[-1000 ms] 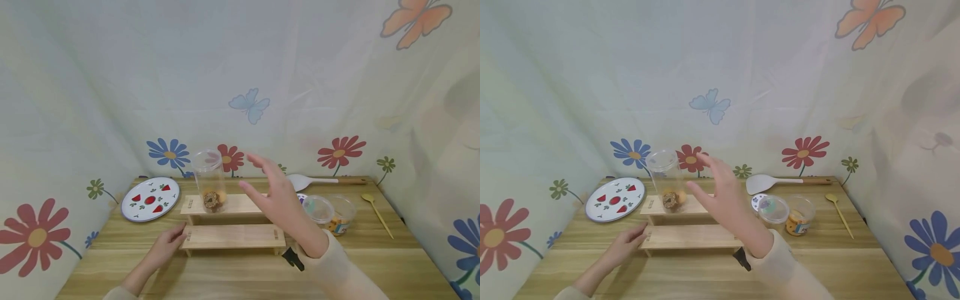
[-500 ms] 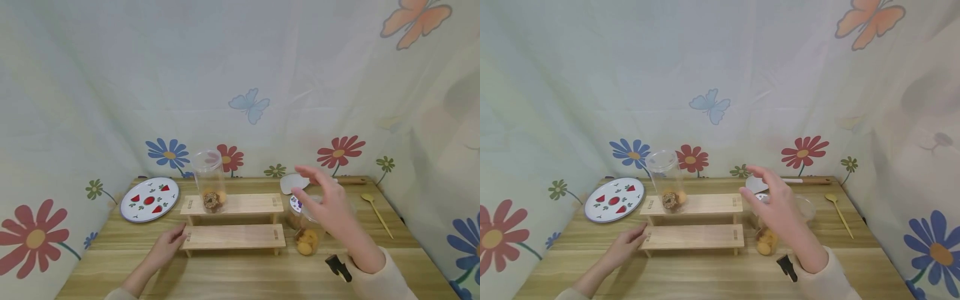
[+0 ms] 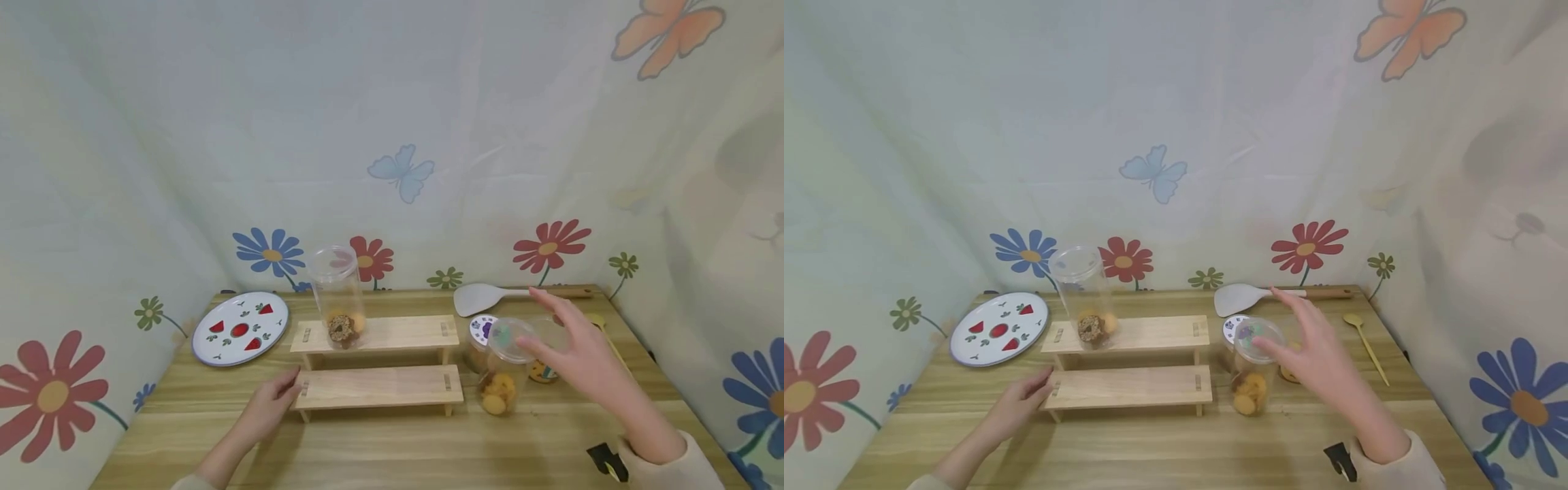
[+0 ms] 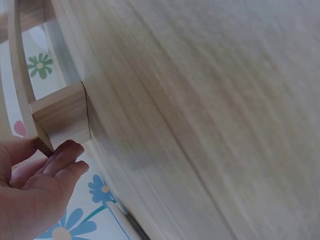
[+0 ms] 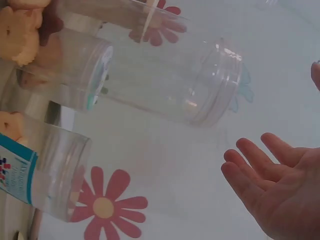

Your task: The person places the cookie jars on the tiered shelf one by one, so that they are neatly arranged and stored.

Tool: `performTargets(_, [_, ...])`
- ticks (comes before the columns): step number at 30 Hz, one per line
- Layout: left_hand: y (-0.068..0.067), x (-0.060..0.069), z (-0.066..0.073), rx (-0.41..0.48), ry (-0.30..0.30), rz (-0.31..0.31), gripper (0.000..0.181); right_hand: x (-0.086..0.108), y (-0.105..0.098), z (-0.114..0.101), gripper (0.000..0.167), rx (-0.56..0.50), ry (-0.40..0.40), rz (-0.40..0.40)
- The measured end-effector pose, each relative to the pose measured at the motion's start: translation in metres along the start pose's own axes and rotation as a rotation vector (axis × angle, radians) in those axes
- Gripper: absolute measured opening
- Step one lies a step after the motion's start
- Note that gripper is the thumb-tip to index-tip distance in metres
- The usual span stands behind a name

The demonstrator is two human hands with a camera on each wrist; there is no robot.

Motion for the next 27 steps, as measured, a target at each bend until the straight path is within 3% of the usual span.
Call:
performTargets(8, [-0.001, 0.001, 0.002, 0.002, 0.004, 0.001, 0.041, 0.001, 0.017, 0.025, 0.092, -0.048, 0.007, -0.088])
performTargets(17, [0.000, 0.001, 0.002, 0.006, 0.011, 0.004, 0.041, 0.004, 0.031, 0.036, 0.092, -0.152, -0.036, -0.158])
performTargets(27, [-0.001, 0.004, 0.005, 0.008, 0.012, 0.013, 0.041, 0.004, 0.037, 0.045, 0.087, -0.198, 0.010, -0.164])
Point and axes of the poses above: each hand's wrist, its own x-axis away from the middle knuckle, its own y-axis out of the palm, z = x × y, the point moved 3 cm from there along -x, towards the middle knuckle, and after that the axes turned 9 degrees about -z, right-handed, at the moved point
